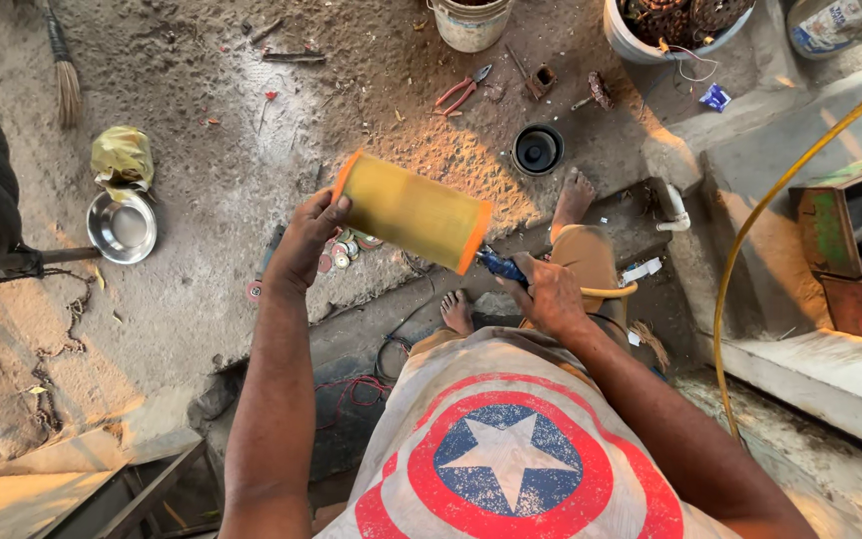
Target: The person holds a cylindrical air filter in one hand and a compressed air hose in the other, blowing dust off the filter pleats. They rotate the filter and aim the nozzle at different sections, briefly walk across the workshop with the filter and a black plastic housing, then resume blowing dust off the filter from multiple angles.
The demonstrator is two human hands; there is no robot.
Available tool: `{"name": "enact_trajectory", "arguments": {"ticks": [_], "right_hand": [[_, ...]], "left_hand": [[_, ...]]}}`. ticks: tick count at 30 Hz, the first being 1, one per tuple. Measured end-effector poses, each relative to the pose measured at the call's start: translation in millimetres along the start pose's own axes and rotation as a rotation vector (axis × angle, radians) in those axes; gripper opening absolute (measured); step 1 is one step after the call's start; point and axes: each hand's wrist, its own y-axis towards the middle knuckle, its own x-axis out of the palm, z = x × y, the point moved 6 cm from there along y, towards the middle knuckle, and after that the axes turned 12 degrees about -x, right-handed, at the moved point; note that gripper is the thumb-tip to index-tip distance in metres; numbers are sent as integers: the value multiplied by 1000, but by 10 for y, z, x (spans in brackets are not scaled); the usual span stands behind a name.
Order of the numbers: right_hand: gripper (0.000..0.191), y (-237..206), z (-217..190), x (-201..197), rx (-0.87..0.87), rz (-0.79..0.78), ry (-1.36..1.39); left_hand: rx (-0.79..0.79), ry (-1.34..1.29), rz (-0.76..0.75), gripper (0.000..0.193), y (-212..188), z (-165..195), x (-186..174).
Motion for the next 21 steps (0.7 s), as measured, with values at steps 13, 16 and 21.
{"name": "enact_trajectory", "arguments": {"ticks": [13,16,21], "right_hand": [[33,-159,-60,80,-2,66,-67],[31,-161,-25,108,60,40,-102],[20,-163,37,155,142,-28,-136]], "left_hand": [[-39,145,-79,54,96,191,354],[-31,181,-89,55,144,134,414],[-121,52,-41,50,246,-116,335]]}}
